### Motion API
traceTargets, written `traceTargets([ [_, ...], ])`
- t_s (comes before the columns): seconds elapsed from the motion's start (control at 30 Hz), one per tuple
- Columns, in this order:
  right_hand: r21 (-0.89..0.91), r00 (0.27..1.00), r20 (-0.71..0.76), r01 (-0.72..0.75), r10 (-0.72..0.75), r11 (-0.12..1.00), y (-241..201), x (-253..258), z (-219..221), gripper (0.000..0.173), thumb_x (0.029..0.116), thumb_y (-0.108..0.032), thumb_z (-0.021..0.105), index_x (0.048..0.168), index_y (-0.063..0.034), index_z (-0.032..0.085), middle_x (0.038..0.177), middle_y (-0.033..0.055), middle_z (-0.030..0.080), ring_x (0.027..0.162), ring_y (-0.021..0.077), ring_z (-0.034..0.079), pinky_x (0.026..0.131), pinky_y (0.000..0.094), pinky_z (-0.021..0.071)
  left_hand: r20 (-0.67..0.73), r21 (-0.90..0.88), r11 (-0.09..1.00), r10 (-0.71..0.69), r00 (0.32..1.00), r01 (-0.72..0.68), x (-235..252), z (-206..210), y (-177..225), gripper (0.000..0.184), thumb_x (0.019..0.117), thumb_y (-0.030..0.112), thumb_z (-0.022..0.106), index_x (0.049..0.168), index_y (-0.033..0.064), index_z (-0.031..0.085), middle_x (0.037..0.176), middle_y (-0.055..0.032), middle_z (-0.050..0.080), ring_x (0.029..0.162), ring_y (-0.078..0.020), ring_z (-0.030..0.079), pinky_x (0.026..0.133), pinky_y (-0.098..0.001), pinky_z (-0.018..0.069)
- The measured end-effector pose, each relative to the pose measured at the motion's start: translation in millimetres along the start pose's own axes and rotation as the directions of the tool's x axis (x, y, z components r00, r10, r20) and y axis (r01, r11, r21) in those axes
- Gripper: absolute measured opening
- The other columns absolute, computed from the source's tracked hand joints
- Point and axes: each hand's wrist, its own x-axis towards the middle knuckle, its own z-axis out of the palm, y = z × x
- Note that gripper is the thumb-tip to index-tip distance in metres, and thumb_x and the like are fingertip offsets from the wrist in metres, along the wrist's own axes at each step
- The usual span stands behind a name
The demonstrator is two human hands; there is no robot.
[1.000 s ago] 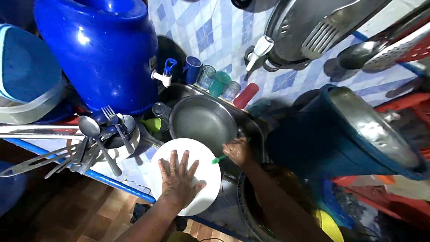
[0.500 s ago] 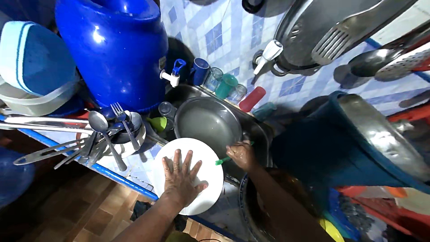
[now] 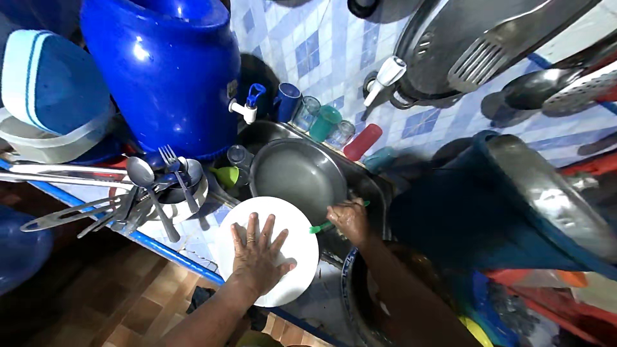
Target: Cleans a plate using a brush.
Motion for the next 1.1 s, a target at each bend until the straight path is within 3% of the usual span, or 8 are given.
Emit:
traceTargets([
  [0.13, -0.025, 0.999, 0.028, 0.034, -0.033, 0.999, -6.6, -7.2, -8.7, 0.039, 0.0944, -0.014, 0.059, 0.058, 0.0003, 0.061, 0.058, 0.0157, 0.063, 0.060, 0.0344, 0.068, 0.072, 0.0554, 0.0526, 0.003, 0.005, 1.000, -0.001, 1.000, 0.001, -1.0, -7.1, 1.0, 0.081, 0.0962, 0.079, 0.026, 0.165, 0.0381, 0.014, 0.172, -0.0056, -0.011, 0.154, -0.0448, -0.020, 0.109, -0.0814, -0.0101],
  [0.3, -0.085, 0.982, 0.066, -0.170, 0.175, 0.982, -17.8, 6.2, -5.3, 0.050, 0.1016, -0.022, 0.053, 0.058, 0.0023, 0.057, 0.059, 0.0206, 0.063, 0.064, 0.0400, 0.068, 0.079, 0.0603, 0.0504, 0.024, 0.013, 1.000, -0.014, 1.000, 0.013, -1.2, -3.5, 2.4, 0.081, 0.0955, 0.080, 0.025, 0.165, 0.0400, 0.010, 0.172, -0.0035, -0.015, 0.153, -0.0440, -0.023, 0.109, -0.0804, -0.0111],
  [0.4, -0.081, 0.984, 0.126, -0.116, 0.126, 0.990, -15.0, -8.3, -16.2, 0.048, 0.0989, -0.020, 0.056, 0.056, 0.0004, 0.059, 0.055, 0.0169, 0.062, 0.060, 0.0360, 0.068, 0.075, 0.0565, 0.0521, 0.022, 0.005, 1.000, -0.006, 1.000, 0.006, -2.6, -7.8, 2.7, 0.081, 0.0964, 0.078, 0.026, 0.165, 0.0388, 0.011, 0.172, -0.0044, -0.013, 0.153, -0.0447, -0.021, 0.109, -0.0805, -0.0107],
  [0.57, -0.067, 0.946, 0.217, -0.232, 0.241, 0.970, -17.9, 2.5, -10.3, 0.050, 0.1043, -0.024, 0.054, 0.063, 0.0024, 0.064, 0.064, 0.0203, 0.066, 0.070, 0.0391, 0.070, 0.087, 0.0591, 0.0497, 0.033, -0.007, 1.000, -0.002, 0.999, 0.002, -2.8, -4.3, 2.1, 0.081, 0.0961, 0.079, 0.026, 0.165, 0.0396, 0.011, 0.172, -0.0039, -0.014, 0.153, -0.0437, -0.022, 0.109, -0.0805, -0.0114],
  [0.73, -0.032, 0.953, 0.245, -0.176, 0.178, 0.984, -14.1, -3.3, -19.0, 0.047, 0.1013, -0.021, 0.057, 0.062, 0.0027, 0.065, 0.062, 0.0185, 0.066, 0.068, 0.0376, 0.070, 0.088, 0.0586, 0.0496, 0.057, 0.012, 1.000, -0.007, 0.998, 0.006, -2.8, -11.1, 2.2, 0.081, 0.0966, 0.079, 0.023, 0.165, 0.0388, 0.007, 0.172, -0.0040, -0.015, 0.153, -0.0447, -0.023, 0.110, -0.0801, -0.0114],
  [0.9, -0.047, 0.935, 0.230, -0.266, 0.270, 0.963, -21.1, 8.7, -10.9, 0.046, 0.1038, -0.022, 0.056, 0.068, 0.0043, 0.066, 0.068, 0.0227, 0.068, 0.076, 0.0422, 0.071, 0.093, 0.0607, 0.0479, 0.038, -0.030, 1.000, 0.000, 0.999, 0.001, -2.1, -6.9, 0.4, 0.081, 0.0959, 0.079, 0.026, 0.165, 0.0394, 0.011, 0.172, -0.0039, -0.015, 0.153, -0.0432, -0.023, 0.110, -0.0800, -0.0126],
  [0.93, -0.065, 0.936, 0.229, -0.259, 0.267, 0.964, -22.3, 9.5, -11.7, 0.045, 0.1043, -0.022, 0.055, 0.070, 0.0047, 0.068, 0.070, 0.0231, 0.069, 0.078, 0.0431, 0.071, 0.094, 0.0617, 0.0481, 0.027, -0.030, 1.000, 0.003, 1.000, -0.002, -1.6, -5.9, -0.5, 0.081, 0.0959, 0.079, 0.025, 0.165, 0.0390, 0.011, 0.172, -0.0042, -0.014, 0.153, -0.0430, -0.023, 0.110, -0.0798, -0.0130],
  [1.1, -0.096, 0.985, 0.160, -0.052, 0.067, 0.994, -13.8, -5.5, -24.1, 0.046, 0.0977, -0.021, 0.059, 0.057, 0.0002, 0.061, 0.056, 0.0166, 0.063, 0.061, 0.0360, 0.068, 0.079, 0.0576, 0.0520, 0.023, -0.028, 1.000, 0.004, 1.000, -0.003, -0.3, -7.0, -0.3, 0.085, 0.0968, 0.078, 0.026, 0.166, 0.0325, 0.008, 0.173, -0.0044, -0.010, 0.156, -0.0370, -0.017, 0.112, -0.0775, -0.0131],
])
